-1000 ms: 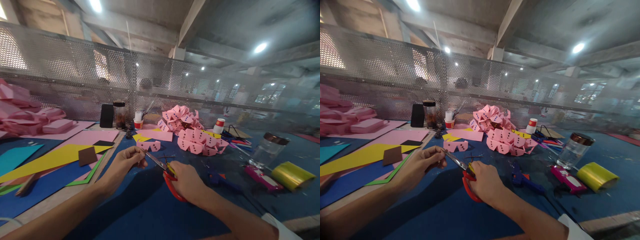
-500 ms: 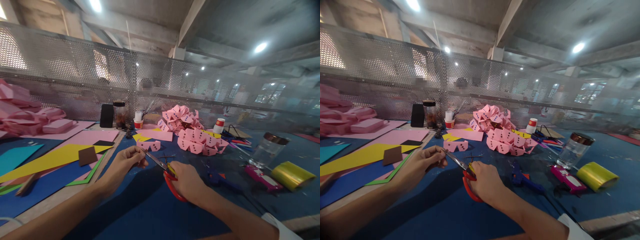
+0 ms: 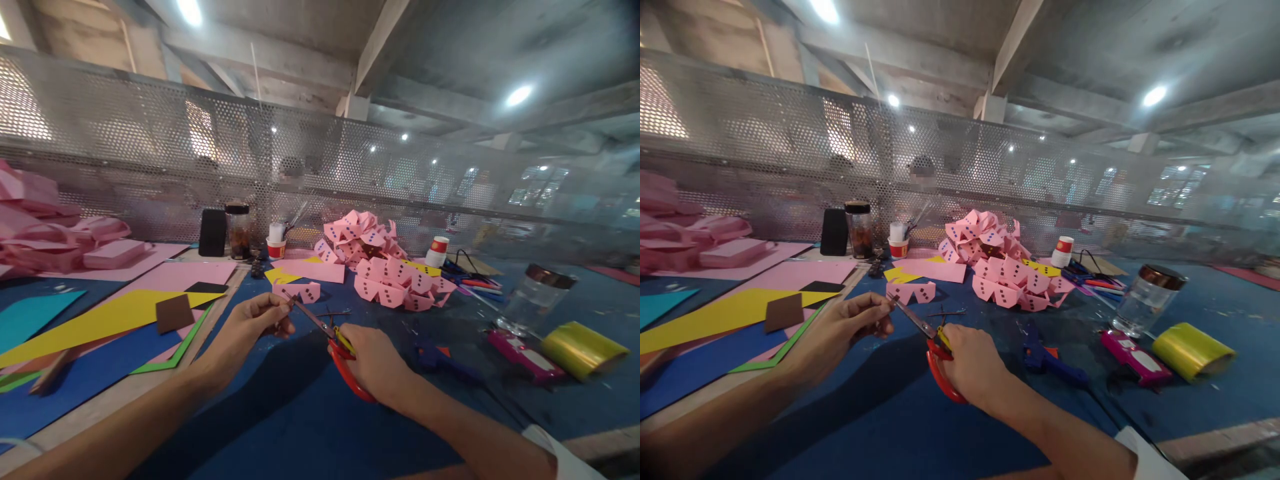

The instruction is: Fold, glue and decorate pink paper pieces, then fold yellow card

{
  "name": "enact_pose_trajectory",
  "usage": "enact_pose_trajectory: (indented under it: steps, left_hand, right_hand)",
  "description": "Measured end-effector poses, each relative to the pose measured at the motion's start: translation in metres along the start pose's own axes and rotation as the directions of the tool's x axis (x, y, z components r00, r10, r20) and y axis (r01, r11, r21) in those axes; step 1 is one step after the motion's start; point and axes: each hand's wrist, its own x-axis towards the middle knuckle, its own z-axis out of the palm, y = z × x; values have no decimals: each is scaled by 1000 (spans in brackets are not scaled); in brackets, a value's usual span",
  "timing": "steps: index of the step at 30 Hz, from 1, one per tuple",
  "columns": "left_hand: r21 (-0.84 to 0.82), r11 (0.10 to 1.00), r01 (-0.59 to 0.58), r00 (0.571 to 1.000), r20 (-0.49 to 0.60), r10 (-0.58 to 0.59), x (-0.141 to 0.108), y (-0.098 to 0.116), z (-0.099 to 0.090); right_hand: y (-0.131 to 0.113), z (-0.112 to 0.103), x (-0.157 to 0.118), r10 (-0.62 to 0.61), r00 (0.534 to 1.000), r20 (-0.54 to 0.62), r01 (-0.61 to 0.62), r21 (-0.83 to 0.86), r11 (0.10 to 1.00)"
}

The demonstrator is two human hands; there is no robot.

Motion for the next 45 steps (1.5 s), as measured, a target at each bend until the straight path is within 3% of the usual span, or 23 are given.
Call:
enact_pose_trajectory:
  steps: [22,45]
  left_hand:
    - [-32,999,-17,1000,-17,16,-1,0,-1]
    - [7,1000,-13,1000,11,13,-1,1,1]
  right_hand:
    - [-11,-9,-5,10,998,67,-11,25,1000]
    - [-5,-3,-3,-35,999,-6,35,-36,999]
